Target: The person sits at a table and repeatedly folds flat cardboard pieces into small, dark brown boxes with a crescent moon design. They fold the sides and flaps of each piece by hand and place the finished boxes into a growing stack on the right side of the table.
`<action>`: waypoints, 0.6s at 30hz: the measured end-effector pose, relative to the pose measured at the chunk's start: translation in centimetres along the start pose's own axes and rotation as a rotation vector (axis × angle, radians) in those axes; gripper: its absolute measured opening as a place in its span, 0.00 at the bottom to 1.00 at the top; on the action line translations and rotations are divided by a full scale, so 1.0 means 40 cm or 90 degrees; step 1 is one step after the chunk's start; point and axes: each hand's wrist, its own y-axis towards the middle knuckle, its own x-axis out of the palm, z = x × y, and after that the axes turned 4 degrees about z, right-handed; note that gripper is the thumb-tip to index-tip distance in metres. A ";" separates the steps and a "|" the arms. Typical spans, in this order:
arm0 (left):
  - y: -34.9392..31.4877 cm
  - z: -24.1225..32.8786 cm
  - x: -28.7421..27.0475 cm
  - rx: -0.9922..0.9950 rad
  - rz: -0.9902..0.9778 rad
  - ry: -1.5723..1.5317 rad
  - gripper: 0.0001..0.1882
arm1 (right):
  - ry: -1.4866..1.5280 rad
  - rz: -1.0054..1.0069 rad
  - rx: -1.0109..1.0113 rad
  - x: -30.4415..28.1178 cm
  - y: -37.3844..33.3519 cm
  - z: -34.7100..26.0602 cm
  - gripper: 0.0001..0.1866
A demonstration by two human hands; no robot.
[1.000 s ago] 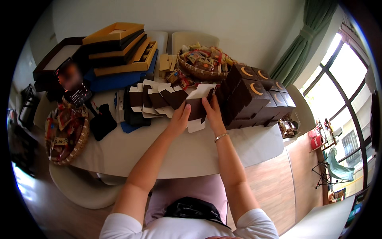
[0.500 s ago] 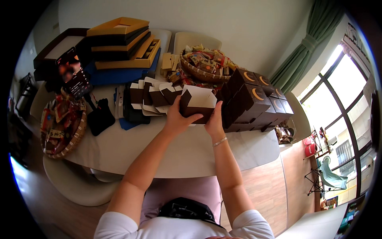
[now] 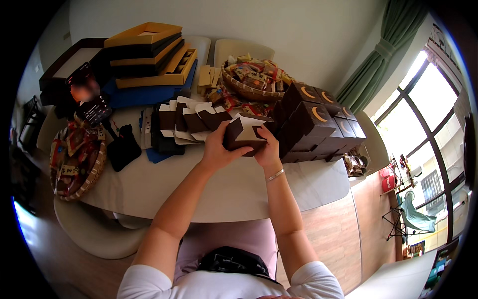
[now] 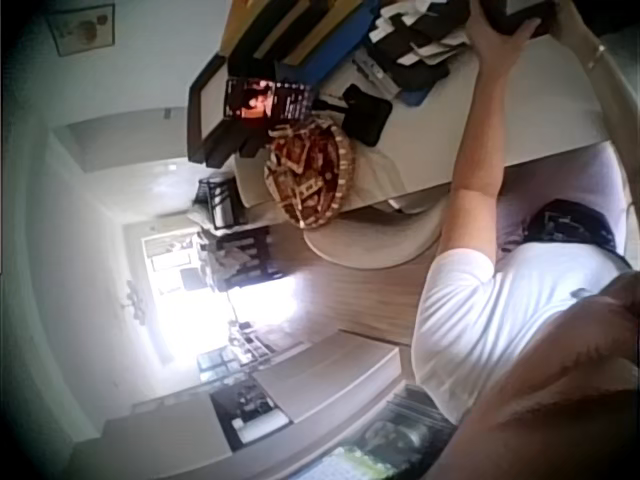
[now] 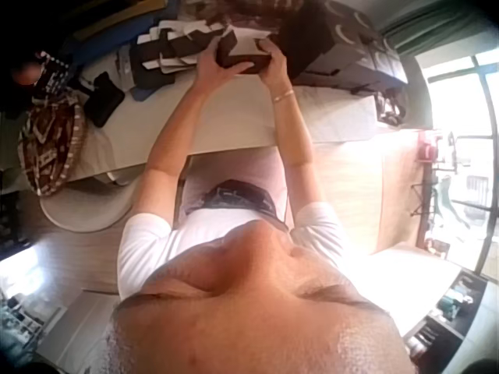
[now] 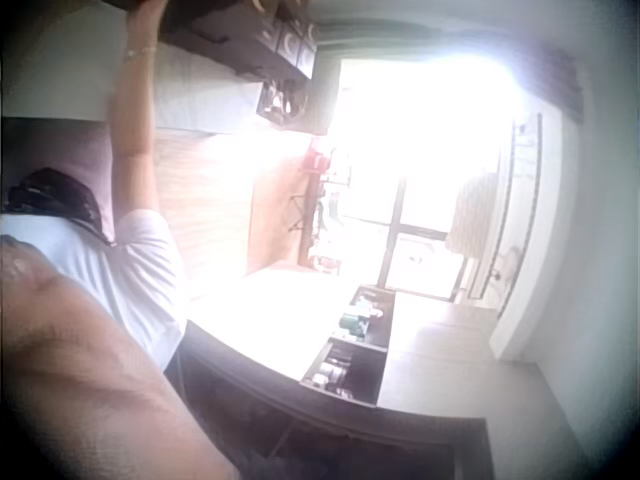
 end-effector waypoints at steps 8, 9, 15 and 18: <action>0.003 0.002 0.010 0.217 0.016 0.008 0.37 | -0.022 0.060 -0.028 0.005 0.004 -0.018 0.13; 0.006 0.002 0.007 0.235 0.004 0.022 0.35 | -0.020 0.070 -0.025 0.002 0.005 -0.019 0.12; -0.002 0.014 -0.001 0.141 -0.053 0.036 0.26 | -0.038 0.056 -0.049 -0.012 0.010 -0.020 0.11; 0.004 -0.004 -0.008 0.131 -0.058 0.036 0.25 | -0.055 0.067 -0.048 0.009 0.008 -0.022 0.11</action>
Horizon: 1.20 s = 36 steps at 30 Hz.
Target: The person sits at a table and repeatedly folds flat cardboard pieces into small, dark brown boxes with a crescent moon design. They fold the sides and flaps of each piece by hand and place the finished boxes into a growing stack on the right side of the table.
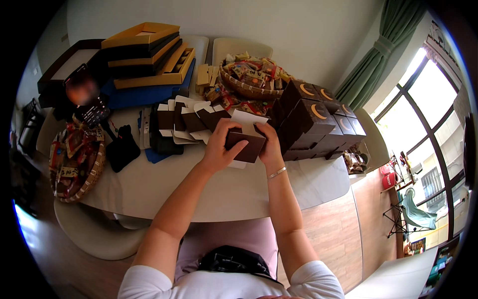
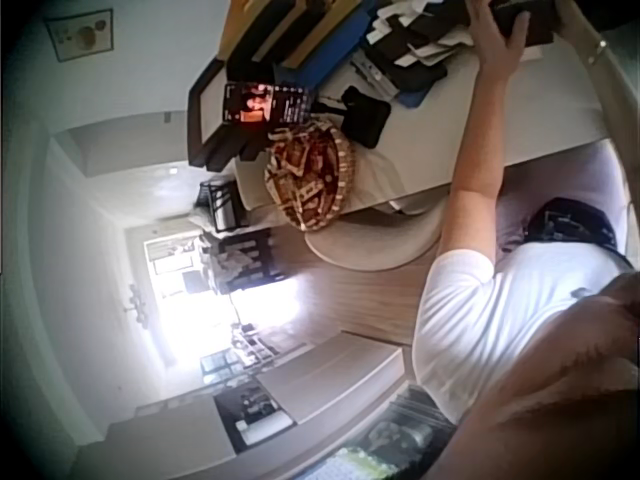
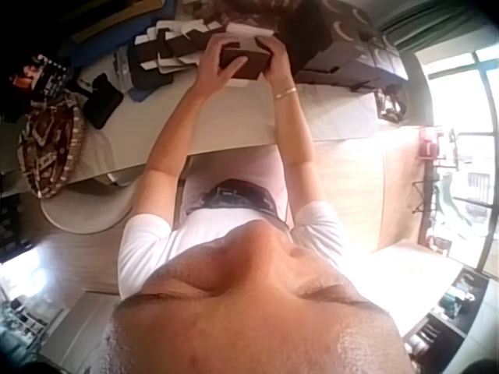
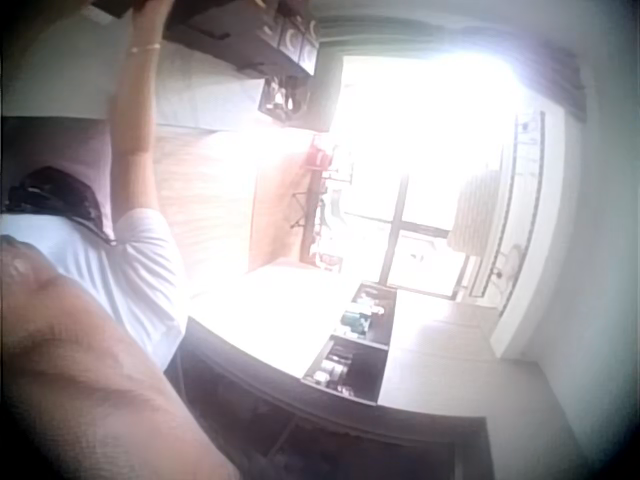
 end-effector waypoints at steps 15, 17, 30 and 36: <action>-0.001 0.035 0.022 -0.095 -0.003 0.263 0.64 | 0.048 0.130 -0.078 0.003 0.020 0.036 0.09; -0.002 0.034 0.020 -0.123 -0.012 0.254 0.61 | 0.039 0.126 -0.058 0.010 0.018 0.035 0.10; 0.002 0.034 0.004 -0.125 -0.080 0.268 0.51 | -0.142 0.046 -0.086 -0.009 0.017 0.028 0.18; 0.001 0.029 0.002 -0.121 -0.070 0.273 0.51 | -0.276 -0.040 -0.198 0.001 0.010 0.028 0.17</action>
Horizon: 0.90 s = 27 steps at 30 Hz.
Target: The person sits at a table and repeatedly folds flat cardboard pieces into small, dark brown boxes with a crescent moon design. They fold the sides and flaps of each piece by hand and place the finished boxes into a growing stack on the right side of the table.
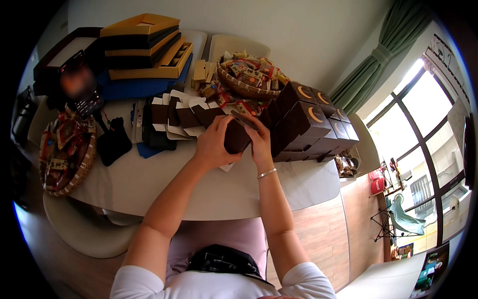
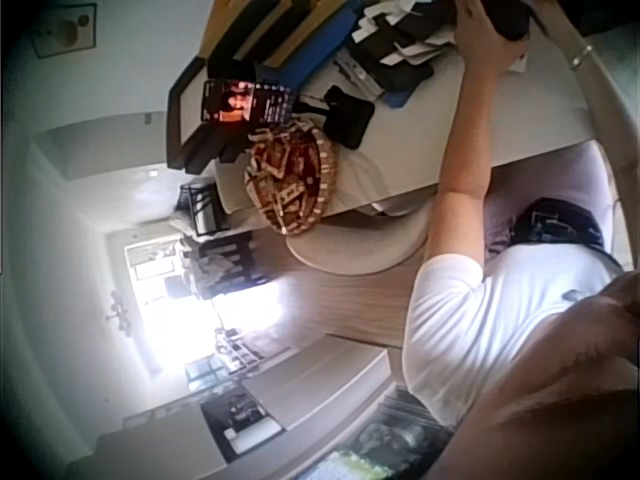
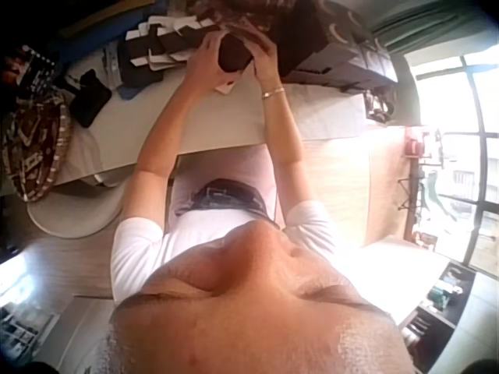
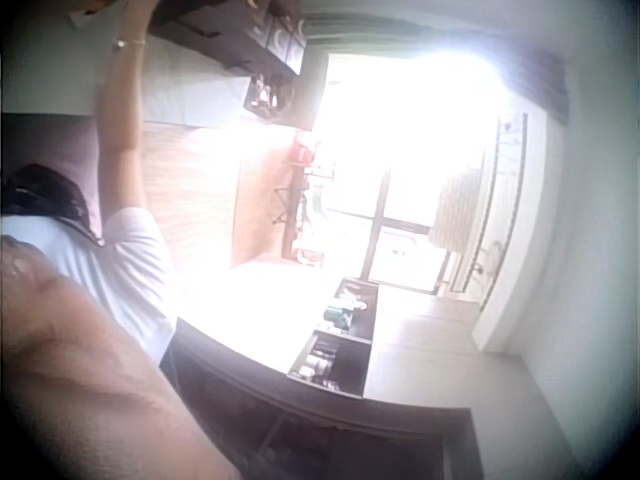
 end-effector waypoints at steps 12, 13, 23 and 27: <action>0.004 -0.005 0.010 0.072 0.055 0.008 0.55 | -0.003 0.042 -0.028 0.008 -0.009 -0.019 0.17; 0.005 -0.006 0.010 0.080 0.058 0.016 0.56 | -0.003 0.037 -0.037 0.009 -0.008 -0.019 0.17; 0.006 0.011 0.004 0.034 0.026 0.012 0.60 | 0.008 0.021 -0.024 0.013 -0.009 -0.014 0.16; 0.008 0.016 0.005 0.032 0.021 0.036 0.64 | -0.001 0.014 -0.051 0.004 -0.004 0.000 0.16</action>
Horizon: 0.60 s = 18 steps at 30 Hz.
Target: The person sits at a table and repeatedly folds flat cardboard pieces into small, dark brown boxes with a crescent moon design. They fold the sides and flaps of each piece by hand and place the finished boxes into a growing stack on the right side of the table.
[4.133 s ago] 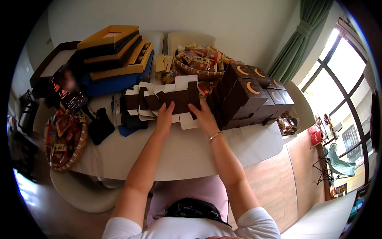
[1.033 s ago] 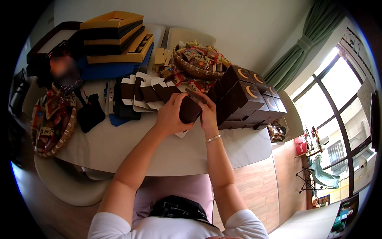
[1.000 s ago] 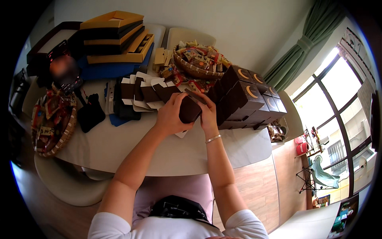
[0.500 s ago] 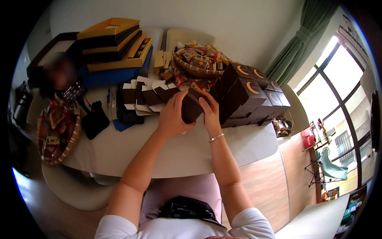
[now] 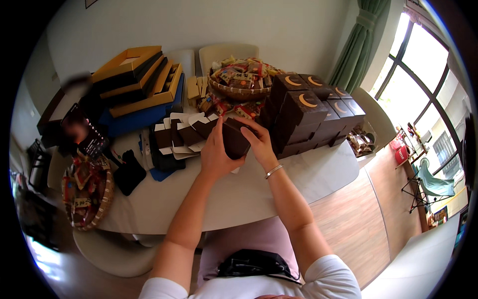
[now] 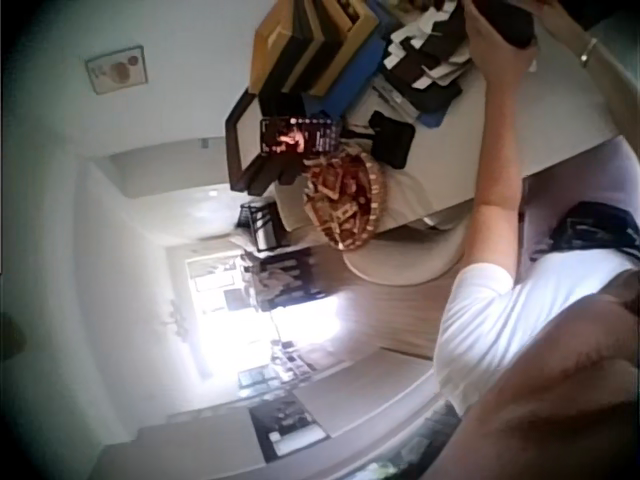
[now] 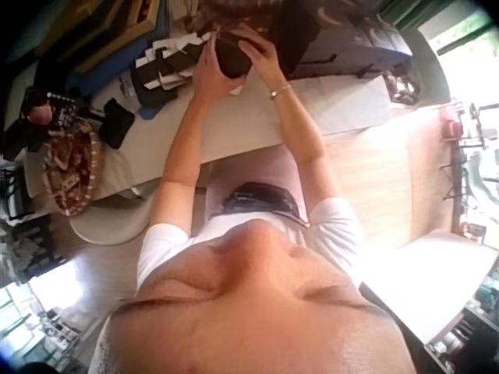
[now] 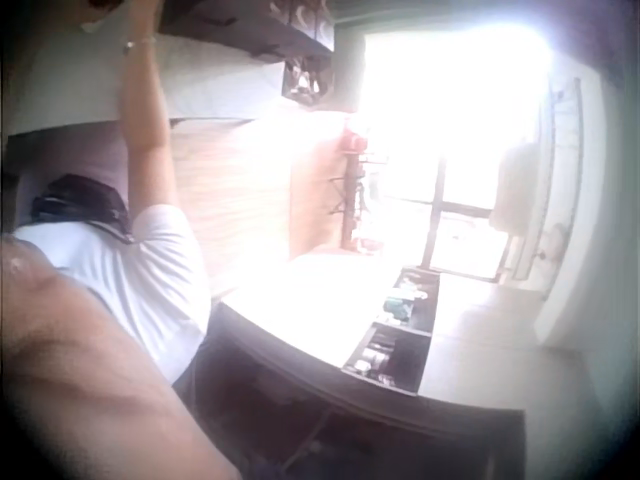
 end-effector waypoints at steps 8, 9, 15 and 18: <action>0.000 -0.018 -0.005 0.039 -0.006 0.014 0.67 | -0.063 -0.023 -0.053 0.005 0.001 0.002 0.16; 0.001 -0.012 -0.008 0.041 -0.006 0.024 0.67 | -0.060 -0.024 -0.044 0.005 0.000 -0.002 0.16; 0.002 -0.006 -0.006 0.052 -0.005 0.054 0.65 | -0.106 -0.014 -0.052 0.007 0.002 -0.003 0.16; -0.001 -0.007 -0.004 0.056 -0.001 0.057 0.64 | -0.133 -0.011 -0.070 0.007 0.001 -0.013 0.16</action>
